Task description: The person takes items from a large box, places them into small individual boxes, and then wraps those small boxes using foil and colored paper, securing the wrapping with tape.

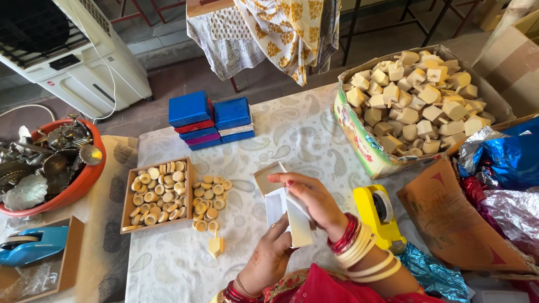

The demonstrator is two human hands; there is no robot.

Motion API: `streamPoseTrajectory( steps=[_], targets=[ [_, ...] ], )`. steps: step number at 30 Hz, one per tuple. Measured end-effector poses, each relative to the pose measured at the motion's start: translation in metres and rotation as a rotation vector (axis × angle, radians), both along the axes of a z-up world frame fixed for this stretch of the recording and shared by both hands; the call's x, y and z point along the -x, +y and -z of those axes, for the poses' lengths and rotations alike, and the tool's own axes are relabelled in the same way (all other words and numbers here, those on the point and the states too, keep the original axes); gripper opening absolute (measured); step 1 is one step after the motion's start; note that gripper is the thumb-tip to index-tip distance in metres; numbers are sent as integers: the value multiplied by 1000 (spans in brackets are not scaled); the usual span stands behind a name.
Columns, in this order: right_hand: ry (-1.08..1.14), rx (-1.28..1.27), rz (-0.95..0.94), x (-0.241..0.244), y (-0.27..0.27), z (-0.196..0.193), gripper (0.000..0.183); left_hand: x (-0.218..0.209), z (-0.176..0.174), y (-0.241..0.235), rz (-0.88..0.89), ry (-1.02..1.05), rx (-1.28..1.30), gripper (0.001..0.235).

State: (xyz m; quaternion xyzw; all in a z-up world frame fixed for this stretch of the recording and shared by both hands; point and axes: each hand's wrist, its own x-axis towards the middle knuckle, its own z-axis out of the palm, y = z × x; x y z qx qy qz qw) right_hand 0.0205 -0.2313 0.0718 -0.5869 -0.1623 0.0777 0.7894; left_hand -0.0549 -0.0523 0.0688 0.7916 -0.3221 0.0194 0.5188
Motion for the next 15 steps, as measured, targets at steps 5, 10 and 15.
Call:
streamPoseTrajectory(
  steps=[5, 10, 15],
  targets=[
    [-449, 333, 164, 33, 20, -30, 54, -4, -20, 0, -67, -9, -22, 44],
    [-263, 60, 162, 6, 21, 8, 49, 0, -10, 0, -113, 229, 48, 38],
    [200, -354, 4, 6, 21, 42, 37, -5, -19, 2, 6, -104, -97, 55]
  ],
)
